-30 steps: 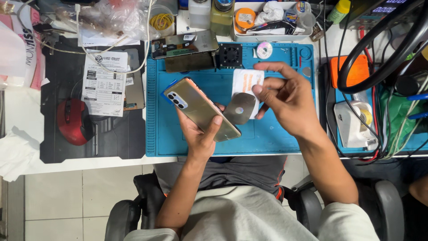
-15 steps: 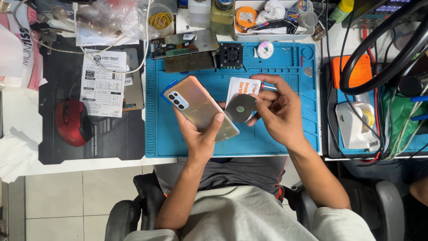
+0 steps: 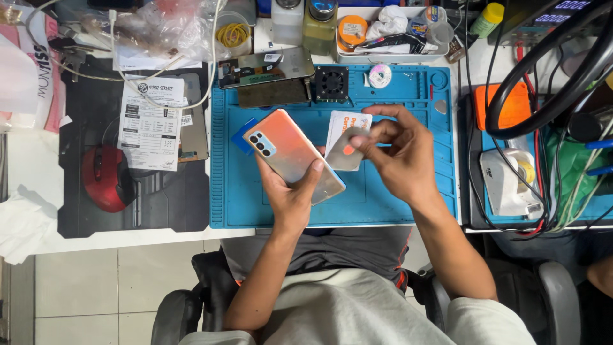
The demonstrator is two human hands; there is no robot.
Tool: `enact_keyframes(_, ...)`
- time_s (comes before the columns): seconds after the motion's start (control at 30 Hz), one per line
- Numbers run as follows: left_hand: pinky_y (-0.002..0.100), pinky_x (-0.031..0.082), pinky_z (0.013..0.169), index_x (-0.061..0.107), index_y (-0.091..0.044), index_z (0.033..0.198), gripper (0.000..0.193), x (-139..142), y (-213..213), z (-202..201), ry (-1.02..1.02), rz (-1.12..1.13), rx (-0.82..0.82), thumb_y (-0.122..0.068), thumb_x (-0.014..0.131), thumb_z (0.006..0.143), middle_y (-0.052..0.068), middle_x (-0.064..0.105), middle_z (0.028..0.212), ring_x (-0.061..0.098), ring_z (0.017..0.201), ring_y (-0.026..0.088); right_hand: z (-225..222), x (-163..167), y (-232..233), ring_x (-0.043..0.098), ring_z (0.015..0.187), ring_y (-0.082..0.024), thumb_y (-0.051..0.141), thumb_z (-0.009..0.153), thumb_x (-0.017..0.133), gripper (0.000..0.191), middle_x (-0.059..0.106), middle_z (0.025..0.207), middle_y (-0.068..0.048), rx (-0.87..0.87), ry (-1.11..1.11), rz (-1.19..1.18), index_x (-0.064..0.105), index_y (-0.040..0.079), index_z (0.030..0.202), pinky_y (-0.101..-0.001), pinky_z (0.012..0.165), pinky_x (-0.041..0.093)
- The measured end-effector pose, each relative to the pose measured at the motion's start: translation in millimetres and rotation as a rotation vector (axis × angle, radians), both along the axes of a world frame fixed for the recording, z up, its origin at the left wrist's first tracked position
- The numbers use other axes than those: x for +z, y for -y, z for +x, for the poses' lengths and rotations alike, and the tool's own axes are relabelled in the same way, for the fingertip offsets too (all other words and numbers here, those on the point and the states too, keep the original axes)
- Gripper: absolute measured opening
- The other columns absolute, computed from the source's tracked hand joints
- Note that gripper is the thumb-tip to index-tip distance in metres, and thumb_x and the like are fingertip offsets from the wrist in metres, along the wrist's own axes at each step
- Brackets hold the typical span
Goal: The person picks up a smartphone from the repair mat, sprays cleaning solution onto its back, and wipes the back panel with a card. They then hold the phone and use a screwdriver to pry open the back cover, exposing the internal battery and frame.
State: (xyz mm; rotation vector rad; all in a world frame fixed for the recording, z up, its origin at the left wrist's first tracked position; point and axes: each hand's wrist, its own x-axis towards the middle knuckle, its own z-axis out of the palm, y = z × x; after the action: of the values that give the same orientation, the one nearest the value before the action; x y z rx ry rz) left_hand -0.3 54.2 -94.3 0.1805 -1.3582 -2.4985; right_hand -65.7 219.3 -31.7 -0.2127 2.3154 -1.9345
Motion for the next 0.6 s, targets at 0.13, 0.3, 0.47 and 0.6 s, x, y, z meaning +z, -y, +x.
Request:
enact_keyframes(0.13,0.040,0.060,0.098,0.029,-0.005,0.148,0.073,-2,0,2,0.032,0.007,0.009,0.004,0.074,0.092,0.013,0.061,0.121,0.072,0.110,0.024,-2,-11,-11,0.068,0.078,-0.008,0.005,0.099,0.069,0.033,0.072,0.083,-0.003,-0.029,0.114,-0.055,0.058,-0.002,0.129,-0.0265,0.071,0.064)
enact_keyframes(0.3,0.042,0.059,0.101,0.026,-0.008,0.152,0.078,-5,6,1,0.013,0.045,0.056,0.005,0.074,0.092,0.012,0.060,0.121,0.071,0.113,0.025,-45,-24,-45,0.070,0.086,-0.010,0.010,0.111,0.066,0.014,0.073,0.095,-0.005,-0.225,-0.213,-0.040,0.061,-0.003,0.116,-0.0253,0.075,0.058)
enact_keyframes(0.47,0.043,0.059,0.096,0.022,-0.016,0.153,0.083,-12,8,2,0.028,0.190,0.049,0.006,0.071,0.090,0.009,0.058,0.123,0.069,0.111,0.024,-133,-36,-72,0.064,0.088,-0.015,0.001,0.113,0.072,0.009,0.069,0.097,-0.008,-0.228,-0.627,0.306,0.064,-0.004,0.112,-0.0308,0.079,0.053)
enact_keyframes(0.6,0.046,0.059,0.101,0.034,-0.008,0.146,0.061,-20,10,3,0.030,0.260,-0.060,0.003,0.069,0.097,0.015,0.060,0.123,0.067,0.119,0.025,-161,-38,-75,0.069,0.103,-0.031,-0.015,0.100,0.066,0.012,0.067,0.106,-0.016,-0.021,-0.833,0.541,0.065,-0.004,0.107,-0.0382,0.091,0.057)
